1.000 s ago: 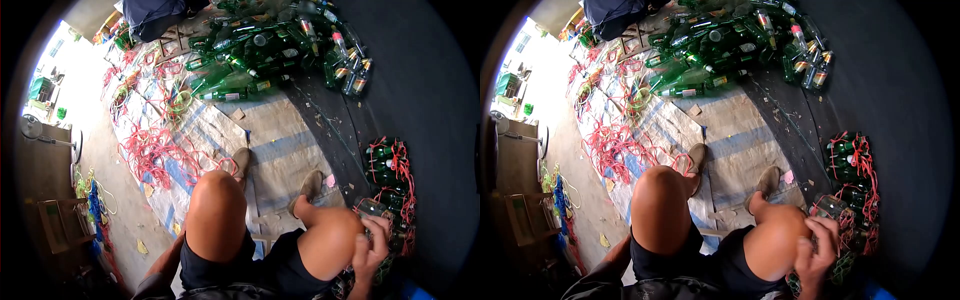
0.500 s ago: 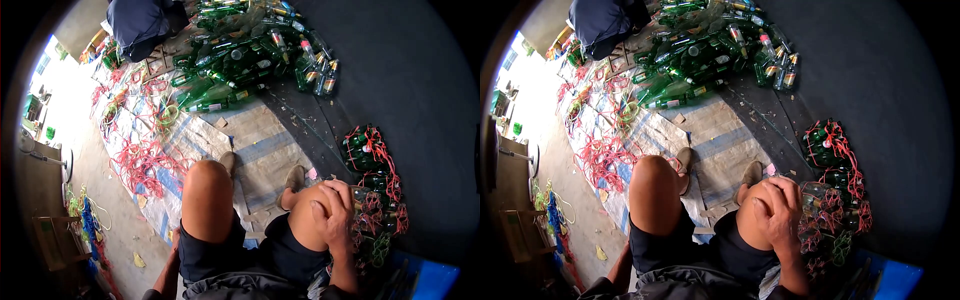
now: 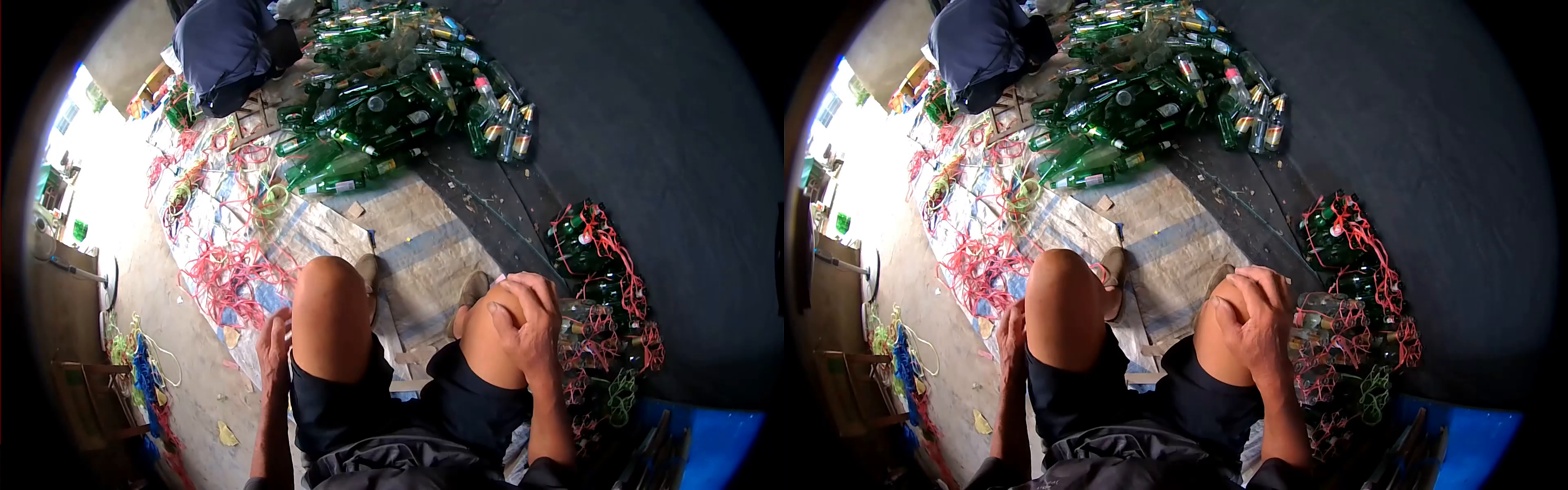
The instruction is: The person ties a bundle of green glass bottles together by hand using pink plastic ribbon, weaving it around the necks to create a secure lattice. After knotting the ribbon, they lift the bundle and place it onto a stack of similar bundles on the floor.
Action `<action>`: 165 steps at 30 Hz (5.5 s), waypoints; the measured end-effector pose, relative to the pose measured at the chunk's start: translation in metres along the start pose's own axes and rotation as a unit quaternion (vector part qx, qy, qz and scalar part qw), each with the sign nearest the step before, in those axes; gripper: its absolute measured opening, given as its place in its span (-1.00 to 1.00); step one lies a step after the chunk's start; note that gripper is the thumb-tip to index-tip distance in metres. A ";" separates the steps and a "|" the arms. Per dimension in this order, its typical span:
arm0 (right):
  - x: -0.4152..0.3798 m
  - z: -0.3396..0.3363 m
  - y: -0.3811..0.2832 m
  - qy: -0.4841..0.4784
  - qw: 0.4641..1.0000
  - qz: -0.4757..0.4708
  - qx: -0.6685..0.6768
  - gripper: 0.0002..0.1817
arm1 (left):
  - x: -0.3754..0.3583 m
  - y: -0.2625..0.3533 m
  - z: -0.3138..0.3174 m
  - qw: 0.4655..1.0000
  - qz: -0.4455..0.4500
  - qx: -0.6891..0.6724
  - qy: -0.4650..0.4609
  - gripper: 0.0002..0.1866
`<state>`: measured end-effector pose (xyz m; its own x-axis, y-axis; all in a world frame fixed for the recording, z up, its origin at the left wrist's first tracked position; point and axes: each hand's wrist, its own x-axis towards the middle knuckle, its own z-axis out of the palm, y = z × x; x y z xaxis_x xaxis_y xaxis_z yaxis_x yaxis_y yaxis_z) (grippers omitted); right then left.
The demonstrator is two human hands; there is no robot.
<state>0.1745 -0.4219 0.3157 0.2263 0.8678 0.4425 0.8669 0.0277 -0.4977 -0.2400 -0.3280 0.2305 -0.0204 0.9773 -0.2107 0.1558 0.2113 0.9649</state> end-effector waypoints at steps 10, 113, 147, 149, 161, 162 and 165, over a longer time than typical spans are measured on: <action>-0.004 0.006 0.005 0.031 0.999 -0.001 0.021 -0.67 | 0.006 0.088 0.052 0.924 0.291 0.246 -0.011 -0.25; -0.008 0.001 -0.003 0.034 0.996 -0.080 -0.031 -0.62 | -0.007 0.078 0.048 0.911 0.306 0.276 0.035 -0.19; -0.011 -0.009 -0.004 0.029 0.995 -0.083 -0.045 -0.56 | -0.016 0.089 0.047 0.924 0.269 0.269 0.034 -0.18; -0.012 -0.007 -0.002 0.033 0.996 -0.080 -0.036 -0.56 | -0.015 0.089 0.046 0.924 0.273 0.266 0.037 -0.19; -0.013 -0.004 -0.001 0.022 0.996 -0.079 -0.040 -0.58 | -0.017 0.089 0.043 0.926 0.272 0.257 0.043 -0.19; -0.012 -0.003 0.000 0.023 0.996 -0.082 -0.039 -0.58 | -0.016 0.088 0.043 0.926 0.273 0.258 0.044 -0.19; -0.016 0.018 0.043 0.033 0.993 -0.109 -0.029 -0.61 | -0.012 0.081 0.043 0.921 0.282 0.263 0.048 -0.19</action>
<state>0.2001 -0.4259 0.2741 0.0585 0.8094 0.5844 0.9218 0.1809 -0.3428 -0.1848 -0.3233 0.3041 0.1268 0.9314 0.3411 0.6255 -0.3420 0.7013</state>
